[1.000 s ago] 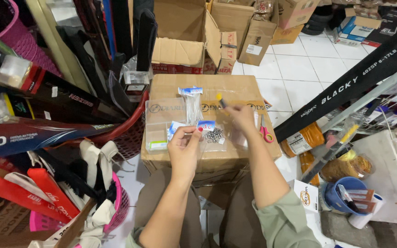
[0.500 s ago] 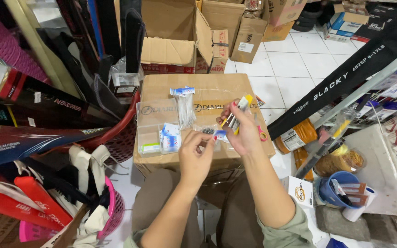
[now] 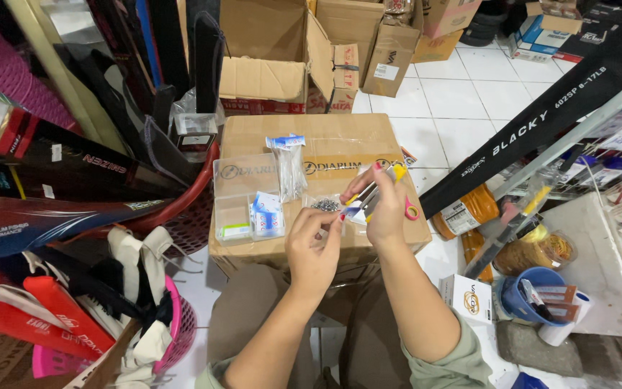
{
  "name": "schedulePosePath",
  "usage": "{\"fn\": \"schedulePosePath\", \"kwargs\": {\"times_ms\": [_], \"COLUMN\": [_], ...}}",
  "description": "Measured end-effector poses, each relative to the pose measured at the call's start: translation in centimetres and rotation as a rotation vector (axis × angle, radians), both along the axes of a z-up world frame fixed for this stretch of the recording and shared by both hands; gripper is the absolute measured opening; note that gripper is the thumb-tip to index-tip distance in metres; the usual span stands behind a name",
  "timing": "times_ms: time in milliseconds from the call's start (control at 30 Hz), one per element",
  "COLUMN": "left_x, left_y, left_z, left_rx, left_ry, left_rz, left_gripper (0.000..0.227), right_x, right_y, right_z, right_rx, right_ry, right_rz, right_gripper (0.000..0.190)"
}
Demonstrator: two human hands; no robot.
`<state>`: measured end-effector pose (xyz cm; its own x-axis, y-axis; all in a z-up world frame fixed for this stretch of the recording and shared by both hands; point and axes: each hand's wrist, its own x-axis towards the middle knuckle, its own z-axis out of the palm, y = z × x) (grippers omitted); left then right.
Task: The person sits on the floor and repeatedly packs small metal beads into clear plastic bags. They use a yellow utility knife to cut open new bags and a small blue label to seal each filled bag. The person handles the beads and bags one at a time, placing the finished packages on a cardboard box.
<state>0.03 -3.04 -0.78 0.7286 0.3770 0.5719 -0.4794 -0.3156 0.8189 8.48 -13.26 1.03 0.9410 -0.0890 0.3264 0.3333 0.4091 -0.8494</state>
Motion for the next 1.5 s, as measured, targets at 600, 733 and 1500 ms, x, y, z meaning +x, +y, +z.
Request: {"fn": "schedulePosePath", "kwargs": {"times_ms": [600,733,1500], "left_x": [-0.2,-0.3,1.6], "left_y": [-1.2,-1.3,1.4], "left_z": [0.5,0.8,-2.7], "left_rx": [0.059,0.1,-0.742], "left_ry": [-0.117,-0.161,0.119], "left_rz": [0.077,0.099,-0.162], "left_gripper": [0.012,0.012,0.006], "right_x": [-0.4,-1.2,-0.1], "right_y": [0.9,1.1,-1.4], "right_z": [-0.1,1.0,-0.6], "right_rx": [-0.023,0.003,-0.397], "right_ry": [0.065,0.058,0.029], "right_rz": [0.011,0.005,0.328], "right_gripper": [0.042,0.045,0.036]}}
